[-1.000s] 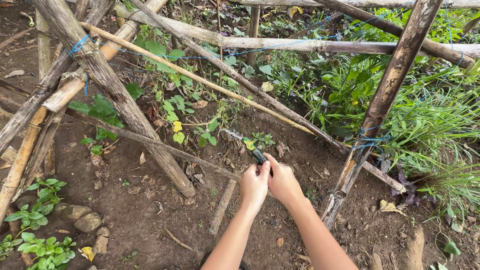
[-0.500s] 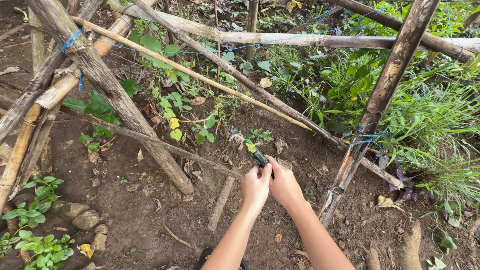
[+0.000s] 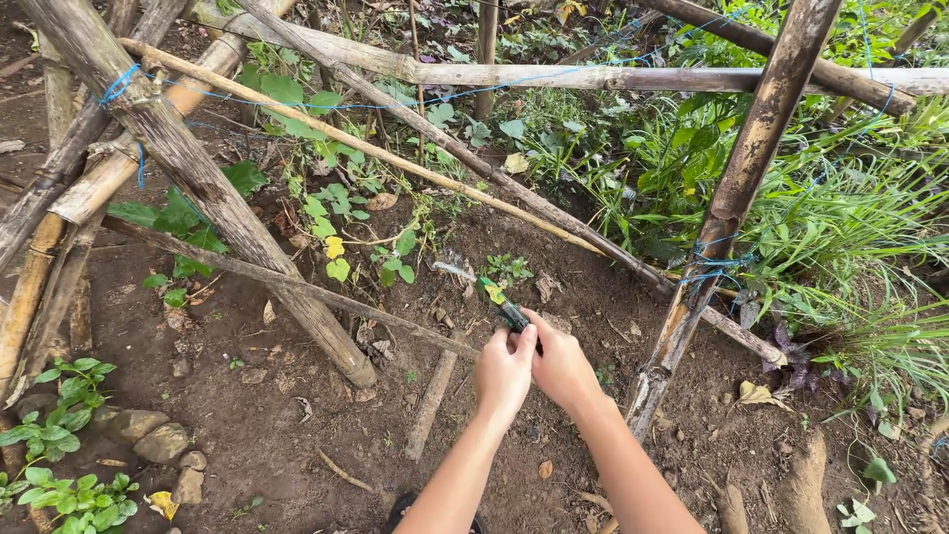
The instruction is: The person waters various plants in a garden using a hose with a spray nozzle. They move around the garden, watering different plants and areas, including those near a wooden fence and a small structure.
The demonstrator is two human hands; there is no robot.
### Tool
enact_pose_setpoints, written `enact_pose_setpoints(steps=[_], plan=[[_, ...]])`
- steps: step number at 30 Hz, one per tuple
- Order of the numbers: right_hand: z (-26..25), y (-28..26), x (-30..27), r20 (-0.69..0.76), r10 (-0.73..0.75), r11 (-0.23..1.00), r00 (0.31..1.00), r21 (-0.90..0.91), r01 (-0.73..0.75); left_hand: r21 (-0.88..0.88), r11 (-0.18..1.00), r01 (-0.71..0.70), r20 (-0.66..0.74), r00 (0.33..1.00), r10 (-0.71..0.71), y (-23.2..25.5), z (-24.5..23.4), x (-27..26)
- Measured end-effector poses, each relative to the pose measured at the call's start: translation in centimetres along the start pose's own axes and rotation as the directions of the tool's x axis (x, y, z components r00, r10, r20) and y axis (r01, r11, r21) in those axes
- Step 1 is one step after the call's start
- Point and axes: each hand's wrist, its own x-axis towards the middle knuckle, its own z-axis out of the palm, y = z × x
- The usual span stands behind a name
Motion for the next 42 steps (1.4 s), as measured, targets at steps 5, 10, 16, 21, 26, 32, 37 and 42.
enact_pose_setpoints(steps=[5,10,16,21,26,32,37,42], plan=[[-0.2,1.2,0.0,-0.011,0.014,0.999,1.0,-0.033,-0.015,-0.017,1.0,0.017,0.035,0.999,-0.017,-0.3,1.1,0.0],[0.1,2.1,-0.3,-0.073,0.005,1.0,0.997,-0.025,-0.007,-0.04,0.999,-0.026,0.032,0.999,0.028,-0.5,1.6,-0.2],[-0.2,2.2,-0.5,-0.038,0.026,0.999,0.999,0.02,-0.026,0.001,1.0,-0.031,0.026,0.999,0.031,-0.5,1.9,-0.4],[-0.5,1.6,-0.3,-0.018,0.015,1.0,1.0,0.019,-0.014,0.051,0.999,-0.019,0.011,1.0,0.019,-0.3,1.7,-0.2],[-0.7,1.3,-0.1,0.018,0.022,1.0,1.0,0.014,-0.022,0.04,0.998,-0.052,-0.024,0.998,0.053,-0.1,1.6,-0.3],[-0.9,1.7,-0.2,-0.006,-0.007,1.0,1.0,-0.002,0.007,0.073,0.997,0.014,0.014,1.0,-0.016,0.2,2.0,-0.3],[-0.9,1.8,-0.2,0.011,0.022,1.0,1.0,0.013,-0.022,0.019,0.999,-0.043,-0.043,0.998,0.044,-0.4,2.3,-0.4],[-0.4,2.3,-0.1,0.011,0.006,1.0,1.0,0.005,-0.006,0.026,0.999,-0.044,-0.068,0.997,0.046,-0.7,2.2,-0.5]])
